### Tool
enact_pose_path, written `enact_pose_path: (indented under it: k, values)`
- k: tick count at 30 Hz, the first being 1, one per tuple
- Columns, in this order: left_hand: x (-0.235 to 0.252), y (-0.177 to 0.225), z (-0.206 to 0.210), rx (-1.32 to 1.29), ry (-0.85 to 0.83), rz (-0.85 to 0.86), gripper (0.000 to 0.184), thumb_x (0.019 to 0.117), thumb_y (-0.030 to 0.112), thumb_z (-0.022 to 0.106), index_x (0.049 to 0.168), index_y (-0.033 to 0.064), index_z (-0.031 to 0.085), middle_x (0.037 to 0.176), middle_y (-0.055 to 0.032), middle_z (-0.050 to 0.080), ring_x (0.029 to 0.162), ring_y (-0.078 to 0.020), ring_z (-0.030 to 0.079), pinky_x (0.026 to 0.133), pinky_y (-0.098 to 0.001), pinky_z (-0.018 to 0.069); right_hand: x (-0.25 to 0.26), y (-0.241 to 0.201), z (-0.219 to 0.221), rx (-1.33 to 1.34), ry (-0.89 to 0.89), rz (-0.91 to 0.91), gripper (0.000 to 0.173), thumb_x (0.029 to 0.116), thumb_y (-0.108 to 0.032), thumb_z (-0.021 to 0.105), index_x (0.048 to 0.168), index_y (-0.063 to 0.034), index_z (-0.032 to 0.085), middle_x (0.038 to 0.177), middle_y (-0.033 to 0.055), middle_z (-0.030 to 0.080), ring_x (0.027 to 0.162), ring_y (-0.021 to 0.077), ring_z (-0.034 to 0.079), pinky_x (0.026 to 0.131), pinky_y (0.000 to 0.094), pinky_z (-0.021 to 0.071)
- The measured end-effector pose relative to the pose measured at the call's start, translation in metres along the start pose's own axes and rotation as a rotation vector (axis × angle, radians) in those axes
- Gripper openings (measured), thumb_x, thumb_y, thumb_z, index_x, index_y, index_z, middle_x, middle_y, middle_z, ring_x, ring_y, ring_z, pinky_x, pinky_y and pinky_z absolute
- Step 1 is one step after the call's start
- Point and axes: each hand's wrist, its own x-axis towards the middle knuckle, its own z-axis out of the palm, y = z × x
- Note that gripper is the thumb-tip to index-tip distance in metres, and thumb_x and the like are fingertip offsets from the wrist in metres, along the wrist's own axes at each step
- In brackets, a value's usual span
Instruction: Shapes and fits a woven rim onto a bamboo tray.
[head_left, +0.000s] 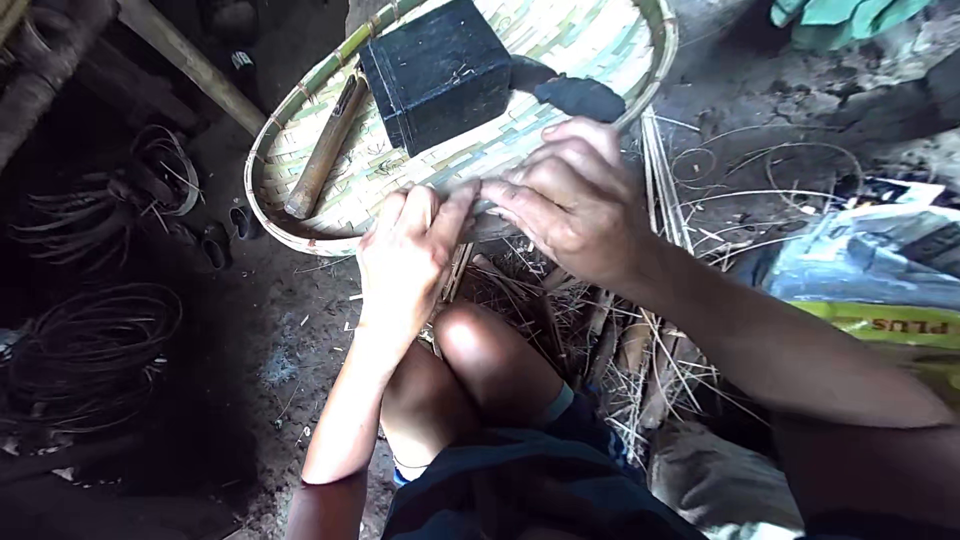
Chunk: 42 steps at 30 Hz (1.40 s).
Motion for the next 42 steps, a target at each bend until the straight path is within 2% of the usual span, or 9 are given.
enact_pose_path:
  k: [5,9,13,16,21,29,33,37,42]
  values:
    - [0.003,-0.014,-0.004,-0.201,-0.024,-0.099,0.043,0.0844,0.022,0.083,0.124,0.0066,0.074,0.088,-0.0132,0.069,0.083,-0.0249,0.061,0.077,-0.0339,0.0457,0.003,0.0,-0.004,0.054,-0.061,0.109,0.018,0.0981,-0.008,0.066,0.112,-0.0025,0.076,0.097,0.0204,0.072,0.099,0.0383,0.068,0.099,0.0478,0.0481]
    - [0.025,-0.036,-0.029,-0.244,-0.425,-0.106,0.061,0.0833,0.022,0.084,0.138,0.0059,0.063,0.127,-0.0194,0.063,0.113,-0.0317,0.064,0.096,-0.0468,0.0526,0.036,0.018,-0.032,0.196,-0.501,0.29,0.05,0.0909,-0.003,0.072,0.14,-0.0085,0.062,0.123,0.0256,0.061,0.11,0.0453,0.063,0.092,0.0597,0.051]
    - [0.052,-0.057,-0.021,-0.392,-0.718,0.138,0.041,0.0851,0.011,0.08,0.125,0.0041,0.071,0.13,-0.0156,0.065,0.121,-0.0284,0.062,0.104,-0.0459,0.0483,0.068,0.046,-0.035,0.262,-0.92,0.298,0.031,0.0911,-0.011,0.076,0.122,-0.0126,0.075,0.112,0.0151,0.067,0.104,0.033,0.064,0.088,0.0557,0.0488]
    - [0.052,-0.059,-0.012,-0.524,-0.71,0.13,0.033,0.0855,0.0,0.074,0.118,0.0009,0.072,0.122,-0.015,0.067,0.114,-0.0212,0.064,0.101,-0.035,0.0498,0.067,0.064,-0.027,0.351,-0.932,0.203,0.027,0.0866,-0.014,0.079,0.113,-0.0089,0.077,0.103,0.0109,0.067,0.095,0.0234,0.064,0.085,0.0421,0.0507]
    - [0.053,-0.061,-0.01,-0.579,-0.764,0.1,0.027,0.0839,-0.001,0.072,0.111,0.0013,0.073,0.117,-0.0124,0.067,0.11,-0.016,0.063,0.096,-0.0302,0.0496,0.073,0.06,-0.027,0.406,-1.029,0.34,0.025,0.0857,-0.009,0.08,0.11,-0.005,0.075,0.108,0.0115,0.064,0.097,0.0207,0.062,0.085,0.0377,0.0493]
    - [0.049,-0.062,-0.009,-0.594,-0.727,0.126,0.022,0.0852,0.0,0.07,0.107,0.0004,0.074,0.111,-0.0115,0.065,0.104,-0.0147,0.062,0.09,-0.027,0.0496,0.073,0.061,-0.027,0.424,-1.016,0.335,0.025,0.0852,-0.011,0.08,0.109,-0.0063,0.076,0.106,0.0108,0.066,0.095,0.02,0.063,0.085,0.0372,0.0503]
    - [0.029,-0.047,-0.019,-0.318,-0.505,0.033,0.045,0.0902,0.017,0.076,0.134,0.0092,0.067,0.127,-0.0121,0.067,0.119,-0.0276,0.063,0.104,-0.0451,0.0477,0.052,0.063,-0.033,0.44,-0.723,0.213,0.045,0.0836,-0.021,0.08,0.127,-0.0122,0.069,0.096,0.0034,0.065,0.082,0.0123,0.059,0.077,0.0325,0.0498]
    - [0.004,-0.034,-0.007,-0.253,-0.12,0.023,0.02,0.0903,0.019,0.078,0.108,0.0089,0.08,0.098,-0.0126,0.07,0.096,-0.0254,0.063,0.086,-0.0335,0.048,0.037,0.056,-0.029,0.442,-0.474,0.167,0.028,0.0867,-0.03,0.073,0.103,-0.007,0.075,0.095,0.0064,0.066,0.084,0.0093,0.059,0.076,0.0253,0.0473]
    - [0.008,-0.024,-0.007,-0.091,-0.097,0.115,0.01,0.0935,0.011,0.071,0.096,0.0047,0.079,0.087,-0.0127,0.067,0.088,-0.0291,0.062,0.075,-0.0372,0.0446,0.034,0.044,-0.031,0.378,-0.441,0.102,0.019,0.0941,-0.015,0.065,0.103,-0.0005,0.075,0.096,0.0182,0.069,0.091,0.0281,0.066,0.082,0.0411,0.052]
